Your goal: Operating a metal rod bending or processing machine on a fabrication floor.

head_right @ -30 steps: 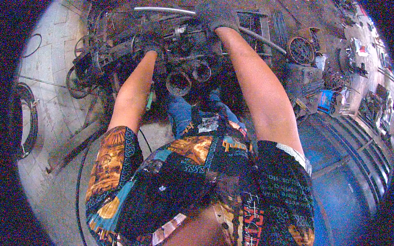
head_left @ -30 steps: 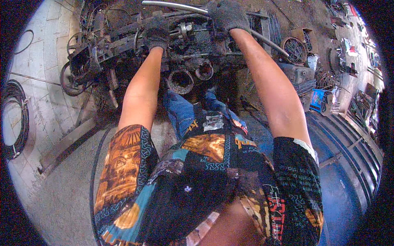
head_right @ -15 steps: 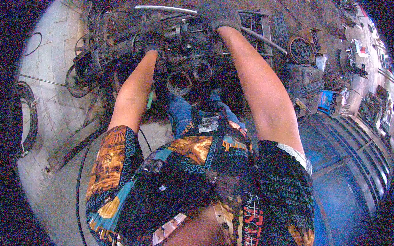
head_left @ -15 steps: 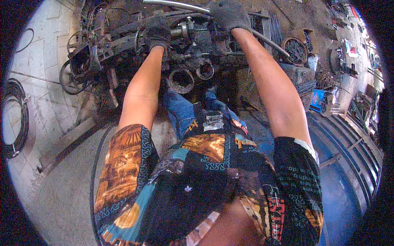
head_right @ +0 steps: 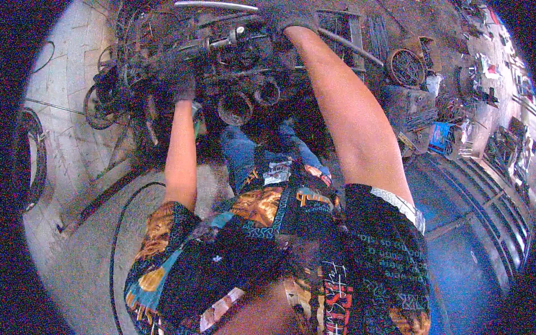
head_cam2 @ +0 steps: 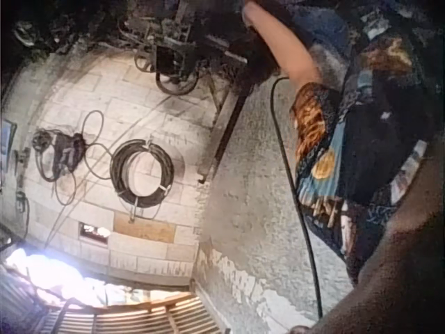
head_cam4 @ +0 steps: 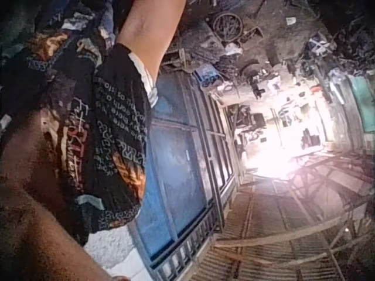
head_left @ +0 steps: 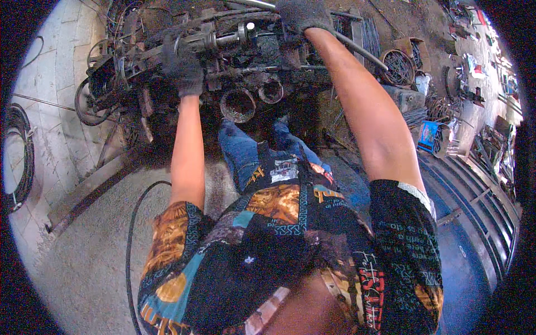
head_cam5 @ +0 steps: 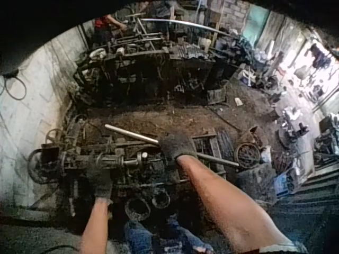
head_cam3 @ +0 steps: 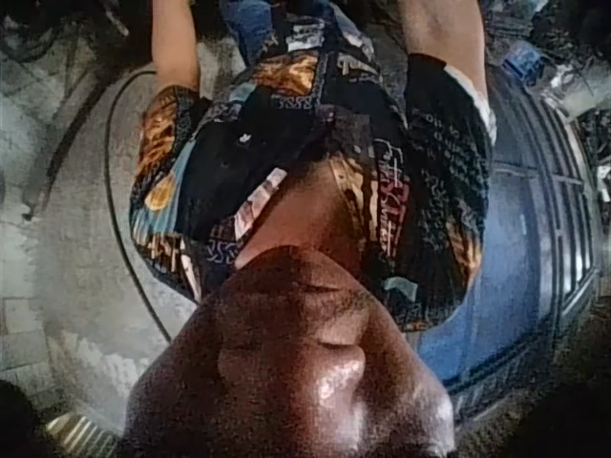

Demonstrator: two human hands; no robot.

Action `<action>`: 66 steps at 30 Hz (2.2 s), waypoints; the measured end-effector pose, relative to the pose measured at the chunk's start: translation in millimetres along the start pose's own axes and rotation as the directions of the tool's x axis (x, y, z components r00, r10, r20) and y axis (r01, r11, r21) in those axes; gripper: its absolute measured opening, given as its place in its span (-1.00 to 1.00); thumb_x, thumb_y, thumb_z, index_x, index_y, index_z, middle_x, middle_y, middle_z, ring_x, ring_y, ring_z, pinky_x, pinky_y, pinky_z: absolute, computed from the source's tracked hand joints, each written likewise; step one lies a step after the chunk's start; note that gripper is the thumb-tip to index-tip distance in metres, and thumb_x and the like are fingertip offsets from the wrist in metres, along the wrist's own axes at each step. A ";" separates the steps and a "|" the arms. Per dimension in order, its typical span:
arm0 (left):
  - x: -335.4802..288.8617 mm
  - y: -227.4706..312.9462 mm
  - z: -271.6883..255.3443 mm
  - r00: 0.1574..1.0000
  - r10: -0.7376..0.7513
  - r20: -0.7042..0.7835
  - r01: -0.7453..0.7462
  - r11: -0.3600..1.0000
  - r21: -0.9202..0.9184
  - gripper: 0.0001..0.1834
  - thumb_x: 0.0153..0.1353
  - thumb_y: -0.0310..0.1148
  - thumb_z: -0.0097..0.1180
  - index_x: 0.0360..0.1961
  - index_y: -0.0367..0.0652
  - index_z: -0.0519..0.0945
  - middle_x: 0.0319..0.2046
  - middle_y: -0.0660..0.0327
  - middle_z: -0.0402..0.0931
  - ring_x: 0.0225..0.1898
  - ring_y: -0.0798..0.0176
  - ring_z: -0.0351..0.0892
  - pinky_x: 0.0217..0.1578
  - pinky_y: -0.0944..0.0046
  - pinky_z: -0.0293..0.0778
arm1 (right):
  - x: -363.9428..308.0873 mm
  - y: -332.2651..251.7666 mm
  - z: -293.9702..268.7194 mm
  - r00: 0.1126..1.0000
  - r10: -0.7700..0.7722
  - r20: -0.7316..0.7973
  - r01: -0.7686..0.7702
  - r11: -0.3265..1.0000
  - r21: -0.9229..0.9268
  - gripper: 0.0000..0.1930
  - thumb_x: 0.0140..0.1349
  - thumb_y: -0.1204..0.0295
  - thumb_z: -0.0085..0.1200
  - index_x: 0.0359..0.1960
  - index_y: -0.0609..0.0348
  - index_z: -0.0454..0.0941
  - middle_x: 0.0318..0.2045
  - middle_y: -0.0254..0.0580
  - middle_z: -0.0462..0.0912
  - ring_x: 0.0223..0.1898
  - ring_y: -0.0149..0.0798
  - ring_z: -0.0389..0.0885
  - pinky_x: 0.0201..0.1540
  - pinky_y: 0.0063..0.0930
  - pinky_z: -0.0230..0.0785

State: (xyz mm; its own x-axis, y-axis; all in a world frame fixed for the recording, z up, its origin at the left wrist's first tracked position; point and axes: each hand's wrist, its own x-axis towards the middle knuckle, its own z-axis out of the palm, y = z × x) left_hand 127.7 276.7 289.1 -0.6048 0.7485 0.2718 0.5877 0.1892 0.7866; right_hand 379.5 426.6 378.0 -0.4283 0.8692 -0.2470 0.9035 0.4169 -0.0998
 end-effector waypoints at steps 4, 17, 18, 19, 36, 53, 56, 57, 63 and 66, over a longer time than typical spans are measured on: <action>-34.4 -8.4 -65.7 0.949 -0.151 -0.276 0.167 0.985 0.036 -0.46 0.41 -0.16 -0.07 0.22 -0.40 0.37 0.21 -0.22 0.37 0.23 -0.16 0.35 0.26 0.01 0.23 | 2.5 -2.1 6.2 0.992 -0.114 0.050 0.119 0.987 -0.104 -0.71 0.25 0.28 -0.08 -0.23 0.03 0.72 -0.18 -0.02 0.70 -0.15 0.00 0.68 -0.07 -0.08 0.49; -190.2 -141.4 -74.5 0.909 -0.404 0.100 0.124 0.493 0.861 -0.23 0.33 0.10 -0.11 0.28 -0.41 0.28 0.22 -0.24 0.34 0.23 -0.23 0.35 0.22 -0.05 0.28 | 3.3 -2.6 11.5 0.998 -0.038 -0.054 0.039 0.999 0.018 -0.71 0.24 0.27 -0.07 -0.25 0.07 0.71 -0.24 0.01 0.70 -0.19 0.05 0.68 -0.13 -0.06 0.51; -190.2 -127.2 -75.9 0.904 -0.419 0.082 0.189 0.565 0.803 -0.25 0.32 0.08 -0.08 0.28 -0.37 0.29 0.22 -0.21 0.35 0.21 -0.21 0.38 0.21 -0.07 0.29 | 4.3 -1.0 11.7 0.999 -0.032 -0.032 0.032 0.999 -0.002 -0.71 0.24 0.28 -0.07 -0.24 0.06 0.71 -0.23 0.01 0.70 -0.18 0.04 0.68 -0.11 -0.07 0.51; -189.2 -111.0 -77.3 0.886 -0.458 0.073 0.258 0.618 0.743 -0.28 0.31 0.06 -0.06 0.28 -0.33 0.31 0.21 -0.18 0.37 0.19 -0.19 0.41 0.20 -0.10 0.30 | 4.5 -0.2 11.8 1.000 -0.024 -0.011 0.024 0.999 -0.021 -0.70 0.24 0.28 -0.08 -0.23 0.04 0.72 -0.22 0.00 0.70 -0.16 0.03 0.68 -0.10 -0.07 0.51; -215.8 -82.1 -68.0 0.811 -0.576 0.108 0.206 0.453 0.868 -0.29 0.24 0.00 0.03 0.33 -0.16 0.29 0.29 -0.06 0.31 0.27 -0.19 0.32 0.28 -0.35 0.01 | -12.1 2.9 -0.1 0.993 -0.081 -0.083 0.074 0.994 -0.084 -0.70 0.25 0.30 -0.09 -0.30 0.16 0.70 -0.26 0.09 0.68 -0.20 0.08 0.67 -0.12 -0.06 0.50; -261.5 -263.6 -5.1 0.712 -0.637 0.294 0.092 0.500 0.861 -0.52 0.27 -0.14 -0.03 0.15 -0.15 0.44 0.12 0.01 0.47 0.25 -0.10 0.36 0.18 -0.39 0.14 | -23.7 3.7 -16.1 0.968 0.229 -0.099 -0.175 0.907 0.384 -0.53 0.31 0.15 -0.19 -0.35 0.31 0.65 -0.33 0.25 0.64 -0.23 0.21 0.63 -0.10 0.02 0.43; -259.6 -298.5 3.7 0.453 -0.721 0.525 -0.076 0.555 0.828 -0.64 0.27 -0.23 0.00 0.03 -0.13 0.57 -0.02 0.03 0.60 0.16 -0.04 0.50 0.09 -0.33 0.31 | -17.4 5.8 -8.3 0.973 0.224 -0.053 -0.199 0.935 0.292 -0.51 0.36 0.16 -0.24 -0.37 0.32 0.65 -0.35 0.23 0.65 -0.24 0.20 0.64 -0.09 0.01 0.44; -258.8 -304.1 8.9 0.444 -0.697 0.563 -0.095 0.588 0.803 -0.64 0.27 -0.23 -0.01 0.03 -0.13 0.57 -0.02 0.02 0.60 0.15 -0.05 0.50 0.09 -0.32 0.32 | -16.7 7.7 -4.8 0.971 0.233 -0.054 -0.209 0.936 0.282 -0.51 0.37 0.16 -0.25 -0.37 0.31 0.65 -0.34 0.22 0.65 -0.23 0.20 0.64 -0.09 0.02 0.45; -258.1 -303.7 15.4 0.532 -0.548 0.645 -0.107 0.712 0.694 -0.63 0.29 -0.23 -0.06 0.04 -0.14 0.55 -0.03 -0.05 0.57 0.09 -0.11 0.51 0.05 -0.26 0.36 | -7.4 26.9 16.8 0.996 0.042 -0.073 -0.043 0.999 -0.006 -0.52 0.39 0.16 -0.27 -0.31 0.28 0.64 -0.31 0.22 0.65 -0.20 0.19 0.63 -0.09 0.01 0.45; -257.7 -297.0 4.6 0.540 -0.502 0.675 -0.133 0.741 0.658 -0.63 0.30 -0.23 -0.08 0.04 -0.14 0.54 -0.03 -0.09 0.56 0.07 -0.13 0.51 0.02 -0.24 0.38 | 7.5 42.6 22.1 0.995 0.081 0.066 -0.084 0.995 0.051 -0.56 0.36 0.08 -0.20 -0.09 0.17 0.58 -0.25 0.18 0.67 -0.18 0.16 0.65 -0.05 0.03 0.45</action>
State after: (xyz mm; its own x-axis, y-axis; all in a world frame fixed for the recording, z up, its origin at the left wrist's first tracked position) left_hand 111.5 30.5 -17.1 -0.2592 0.7384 -0.6226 0.8696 0.4589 0.1821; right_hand 415.1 445.1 350.6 -0.3521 0.8805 -0.3173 0.9359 0.3282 -0.1277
